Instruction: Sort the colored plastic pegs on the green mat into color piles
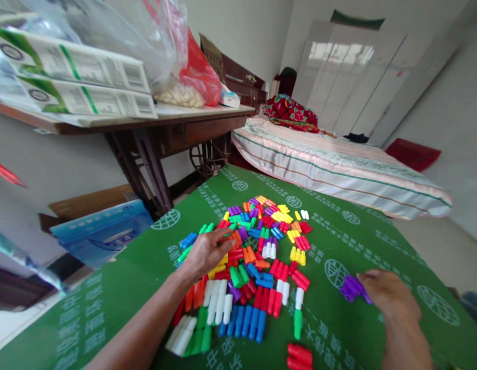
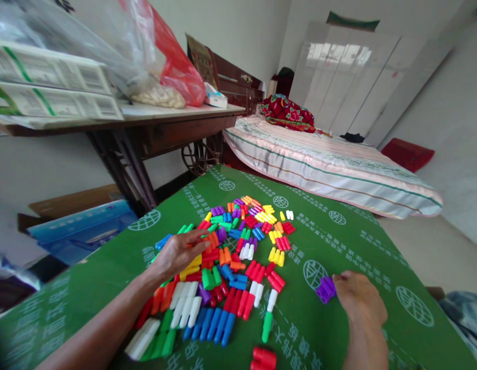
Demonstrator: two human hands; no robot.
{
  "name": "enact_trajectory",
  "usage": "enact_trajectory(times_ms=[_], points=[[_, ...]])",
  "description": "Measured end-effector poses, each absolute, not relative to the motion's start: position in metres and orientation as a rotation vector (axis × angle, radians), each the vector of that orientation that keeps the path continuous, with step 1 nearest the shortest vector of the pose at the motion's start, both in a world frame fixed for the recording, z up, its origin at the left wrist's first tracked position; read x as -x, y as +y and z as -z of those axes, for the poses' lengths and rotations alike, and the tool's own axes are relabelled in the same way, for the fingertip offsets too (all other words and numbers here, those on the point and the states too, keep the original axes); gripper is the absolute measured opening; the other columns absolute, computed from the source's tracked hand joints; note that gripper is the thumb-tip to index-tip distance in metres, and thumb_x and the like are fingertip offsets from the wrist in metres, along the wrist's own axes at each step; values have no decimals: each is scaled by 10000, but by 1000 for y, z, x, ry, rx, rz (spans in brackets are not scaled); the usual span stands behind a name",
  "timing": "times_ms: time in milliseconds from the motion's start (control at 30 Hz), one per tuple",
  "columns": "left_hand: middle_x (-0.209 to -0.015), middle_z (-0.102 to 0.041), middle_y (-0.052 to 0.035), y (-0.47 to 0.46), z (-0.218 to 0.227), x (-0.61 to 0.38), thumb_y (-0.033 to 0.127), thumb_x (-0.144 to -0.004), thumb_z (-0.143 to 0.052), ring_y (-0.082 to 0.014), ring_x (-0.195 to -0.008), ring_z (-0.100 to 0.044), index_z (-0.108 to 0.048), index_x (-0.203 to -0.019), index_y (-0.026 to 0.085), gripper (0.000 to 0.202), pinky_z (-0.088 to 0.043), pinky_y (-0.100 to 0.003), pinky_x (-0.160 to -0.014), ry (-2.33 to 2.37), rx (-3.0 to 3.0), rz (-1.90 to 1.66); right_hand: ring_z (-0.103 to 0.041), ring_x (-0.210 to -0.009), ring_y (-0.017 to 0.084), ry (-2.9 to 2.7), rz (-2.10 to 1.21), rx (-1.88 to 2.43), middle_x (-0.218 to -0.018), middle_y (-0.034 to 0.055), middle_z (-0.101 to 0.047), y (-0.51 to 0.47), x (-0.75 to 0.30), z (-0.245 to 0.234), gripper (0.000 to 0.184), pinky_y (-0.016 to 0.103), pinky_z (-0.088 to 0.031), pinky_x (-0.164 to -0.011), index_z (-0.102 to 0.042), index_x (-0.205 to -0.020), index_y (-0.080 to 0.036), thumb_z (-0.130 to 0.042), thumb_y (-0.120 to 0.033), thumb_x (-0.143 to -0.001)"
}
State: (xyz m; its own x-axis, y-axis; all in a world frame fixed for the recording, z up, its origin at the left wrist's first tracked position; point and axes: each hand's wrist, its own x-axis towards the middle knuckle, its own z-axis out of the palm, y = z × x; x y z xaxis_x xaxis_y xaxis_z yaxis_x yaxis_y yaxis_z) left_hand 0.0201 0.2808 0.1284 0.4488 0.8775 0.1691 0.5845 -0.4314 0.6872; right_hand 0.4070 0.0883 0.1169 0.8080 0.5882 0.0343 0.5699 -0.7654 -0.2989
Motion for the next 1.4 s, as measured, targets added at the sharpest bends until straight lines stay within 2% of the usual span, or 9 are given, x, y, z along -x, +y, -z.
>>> enact_trajectory(times_ms=[100, 200, 400, 567, 667, 767, 967, 1200, 1400], points=[[-787, -725, -25, 280, -129, -20, 492, -809, -489, -197, -699, -656, -659, -1103, 163, 473, -486, -279, -650, 1244, -2162, -694, -643, -586, 268, -702, -125, 2850, -714, 118, -718, 94, -392, -134, 270, 351, -416, -501, -751, -757, -309, -549, -488, -740], [-784, -725, -33, 280, -128, -21, 490, -807, -491, -190, -686, -657, -678, -1050, 164, 448, -482, -276, -648, 1267, -2181, -746, -652, -632, 262, -821, -52, 2786, -810, 111, -735, 108, -370, -142, 321, 340, -425, -509, -742, -884, -298, -506, -493, -788], [-813, -728, -61, 279, -130, -23, 472, -796, -489, -202, -719, -675, -691, -978, 174, 403, -491, -279, -659, 1343, -2130, -909, -659, -868, 240, -1382, 66, 2143, -1002, 93, -712, 149, -298, -135, 330, 351, -500, -771, -726, -954, -206, -442, -343, -861], [-942, -728, -98, 283, -133, -17, 479, -773, -484, -240, -853, -677, -691, -935, 165, 410, -517, -308, -743, 1444, -2003, -1052, -586, -1108, 246, -1698, -48, 1806, -1185, 119, -651, 172, -249, -116, 388, 412, -447, -984, -676, -1139, -170, -371, -205, -901], [-951, -730, -98, 287, -132, -13, 487, -754, -494, -238, -851, -674, -684, -937, 159, 421, -524, -308, -735, 1472, -1918, -1070, -514, -1216, 260, -1765, -118, 1729, -1295, 119, -588, 178, -236, -100, 427, 469, -398, -1043, -610, -1249, -190, -379, -168, -892], [-902, -736, -81, 289, -130, -11, 493, -747, -504, -226, -825, -671, -678, -937, 163, 418, -518, -287, -693, 1468, -1875, -1059, -511, -1219, 269, -1784, -137, 1723, -1294, 114, -588, 180, -232, -91, 389, 476, -399, -1038, -630, -1222, -209, -414, -212, -898], [-870, -731, -59, 285, -132, -14, 484, -757, -509, -204, -794, -665, -683, -889, 168, 384, -495, -268, -686, 1428, -1897, -1083, -627, -986, 223, -1639, -304, 1701, -1034, 65, -693, 176, -238, -96, 297, 370, -496, -898, -691, -1059, -239, -544, -211, -802], [-866, -721, -81, 282, -136, -17, 445, -776, -496, -211, -791, -661, -688, -884, 150, 368, -489, -293, -703, 1400, -1929, -1088, -629, -977, 247, -1489, -175, 1921, -1027, 89, -688, 172, -253, -100, 288, 387, -496, -872, -686, -1058, -198, -517, -275, -837], [-886, -718, -85, 282, -133, -18, 467, -784, -485, -209, -790, -655, -686, -893, 147, 393, -492, -297, -697, 1376, -1936, -1054, -582, -1098, 251, -1738, -51, 1889, -1163, 137, -648, 177, -241, -98, 338, 382, -430, -983, -698, -1078, -153, -435, -180, -868]])
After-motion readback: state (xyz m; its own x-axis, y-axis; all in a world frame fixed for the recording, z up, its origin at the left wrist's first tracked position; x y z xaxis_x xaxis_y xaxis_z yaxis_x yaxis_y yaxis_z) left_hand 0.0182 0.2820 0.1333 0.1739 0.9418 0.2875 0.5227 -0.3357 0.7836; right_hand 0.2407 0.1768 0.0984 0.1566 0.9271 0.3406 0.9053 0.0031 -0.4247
